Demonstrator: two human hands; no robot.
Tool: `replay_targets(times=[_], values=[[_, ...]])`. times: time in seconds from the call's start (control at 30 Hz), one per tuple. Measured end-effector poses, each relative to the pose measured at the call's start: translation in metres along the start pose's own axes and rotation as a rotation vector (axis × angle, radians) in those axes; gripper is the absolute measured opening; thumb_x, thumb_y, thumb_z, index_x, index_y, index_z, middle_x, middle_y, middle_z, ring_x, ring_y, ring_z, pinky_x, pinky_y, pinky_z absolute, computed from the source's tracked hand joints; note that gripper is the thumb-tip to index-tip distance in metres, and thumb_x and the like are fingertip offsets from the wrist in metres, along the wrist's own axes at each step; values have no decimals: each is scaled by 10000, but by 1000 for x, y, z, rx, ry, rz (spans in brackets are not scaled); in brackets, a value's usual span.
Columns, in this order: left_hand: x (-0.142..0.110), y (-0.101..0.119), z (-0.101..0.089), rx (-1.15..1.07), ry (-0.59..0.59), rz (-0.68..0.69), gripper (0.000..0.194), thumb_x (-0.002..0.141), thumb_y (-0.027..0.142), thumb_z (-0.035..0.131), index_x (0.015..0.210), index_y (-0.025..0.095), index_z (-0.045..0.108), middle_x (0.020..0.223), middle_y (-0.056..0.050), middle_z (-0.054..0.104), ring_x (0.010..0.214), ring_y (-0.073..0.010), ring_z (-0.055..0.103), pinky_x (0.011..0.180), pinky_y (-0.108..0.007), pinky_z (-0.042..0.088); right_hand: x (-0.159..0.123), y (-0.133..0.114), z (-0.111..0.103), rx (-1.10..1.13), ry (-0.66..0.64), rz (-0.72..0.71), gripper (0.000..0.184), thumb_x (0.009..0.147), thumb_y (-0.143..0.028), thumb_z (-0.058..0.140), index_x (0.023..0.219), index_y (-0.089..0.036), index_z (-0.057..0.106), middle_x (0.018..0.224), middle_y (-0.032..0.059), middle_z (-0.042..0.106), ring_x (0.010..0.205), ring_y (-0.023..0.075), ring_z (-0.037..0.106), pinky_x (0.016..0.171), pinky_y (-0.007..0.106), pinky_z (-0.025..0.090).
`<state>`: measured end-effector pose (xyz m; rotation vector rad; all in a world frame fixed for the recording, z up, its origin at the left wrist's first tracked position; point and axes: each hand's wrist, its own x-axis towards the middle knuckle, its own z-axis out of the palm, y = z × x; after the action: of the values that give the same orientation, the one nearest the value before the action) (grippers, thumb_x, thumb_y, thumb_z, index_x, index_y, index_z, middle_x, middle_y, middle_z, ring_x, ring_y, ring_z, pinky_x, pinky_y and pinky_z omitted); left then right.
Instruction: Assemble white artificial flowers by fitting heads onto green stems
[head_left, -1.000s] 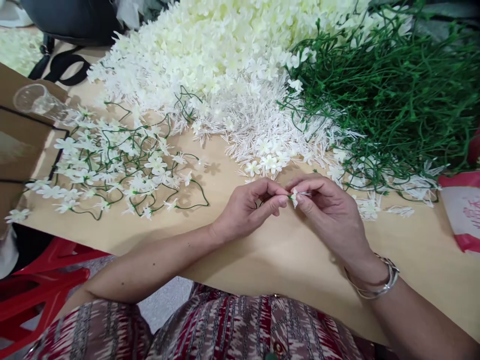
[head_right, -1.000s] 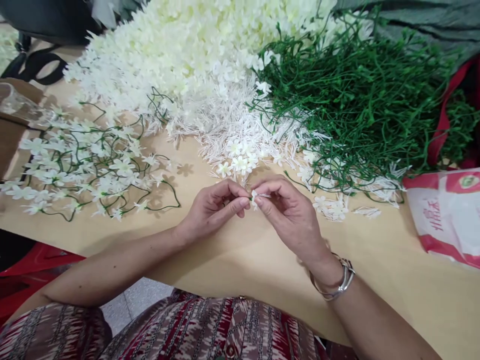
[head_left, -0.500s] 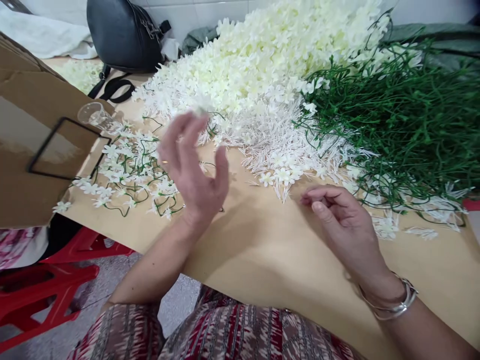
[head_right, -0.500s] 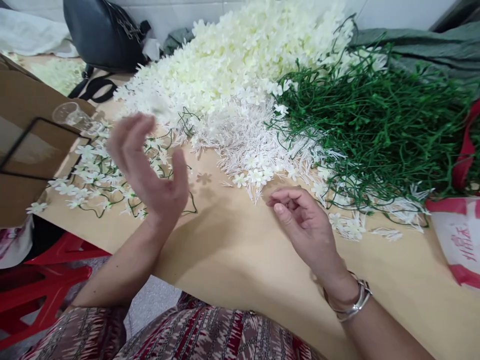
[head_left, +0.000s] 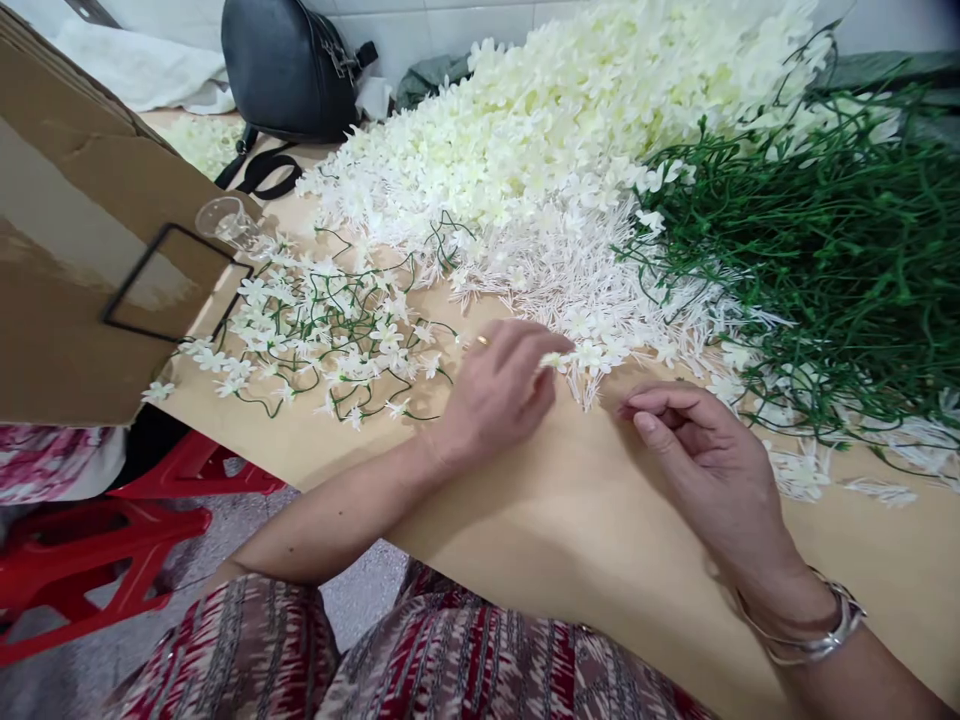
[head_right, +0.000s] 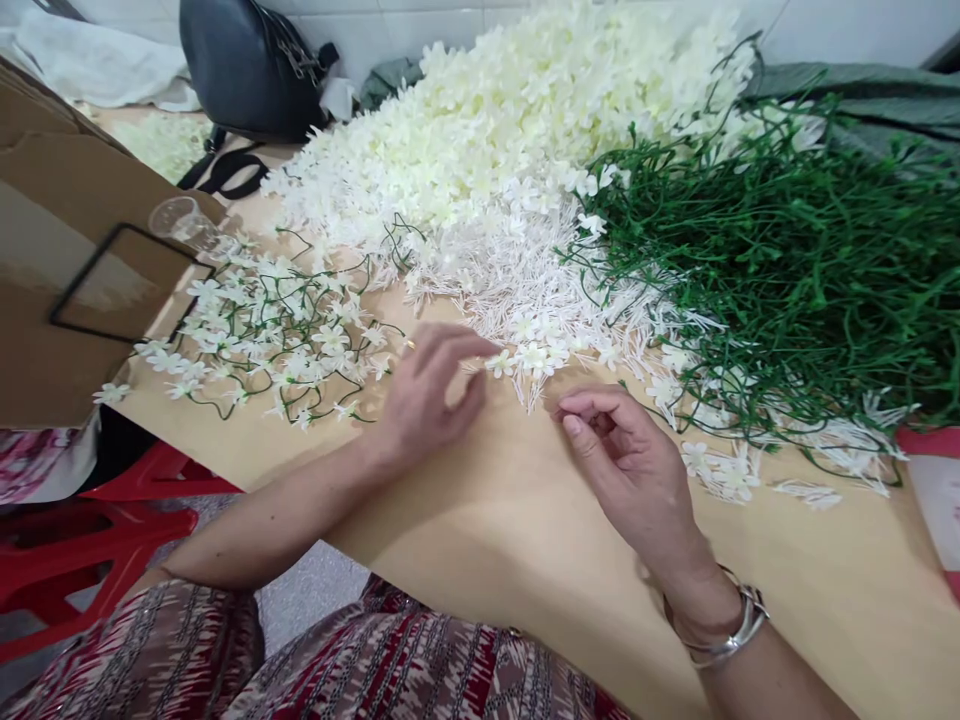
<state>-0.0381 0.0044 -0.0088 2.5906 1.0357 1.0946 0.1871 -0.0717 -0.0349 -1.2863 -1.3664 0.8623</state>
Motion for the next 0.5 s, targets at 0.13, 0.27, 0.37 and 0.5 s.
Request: replay_targets(times=[0.13, 0.27, 0.37, 0.5], values=[[-3, 14, 4, -7, -207, 24, 258, 1001, 108, 465, 1199, 180, 614, 1144, -110, 716, 1086, -254, 658, 975, -414, 502, -3, 1, 3, -50, 5, -43, 78, 991, -306, 703, 1061, -288, 733, 1077, 57, 719, 1023, 241, 696, 910, 449, 585], [-2, 9, -5, 174, -288, -154, 255, 970, 107, 473, 1180, 157, 610, 1169, -146, 684, 1106, -299, 627, 982, -457, 494, -1, 3, 4, -160, 55, -84, 91, 990, -290, 691, 1074, -282, 724, 1119, 78, 680, 1071, 265, 681, 918, 480, 597], [-6, 0, 0, 223, -325, -216, 359, 1000, 251, 567, 1342, 142, 561, 1346, -200, 619, 1233, -357, 584, 1030, -520, 495, 4, 4, 1, -283, 173, -142, 126, 980, -312, 697, 1105, -304, 712, 1177, 102, 647, 1163, 308, 650, 985, 532, 591], [-14, 4, 23, 205, -334, -101, 475, 1053, 367, 577, 1480, 174, 495, 1605, -227, 468, 1532, -418, 412, 1224, -625, 368, 9, 5, -1, -342, 219, -146, 142, 981, -308, 688, 1120, -279, 694, 1239, 117, 609, 1238, 322, 617, 1069, 593, 547]])
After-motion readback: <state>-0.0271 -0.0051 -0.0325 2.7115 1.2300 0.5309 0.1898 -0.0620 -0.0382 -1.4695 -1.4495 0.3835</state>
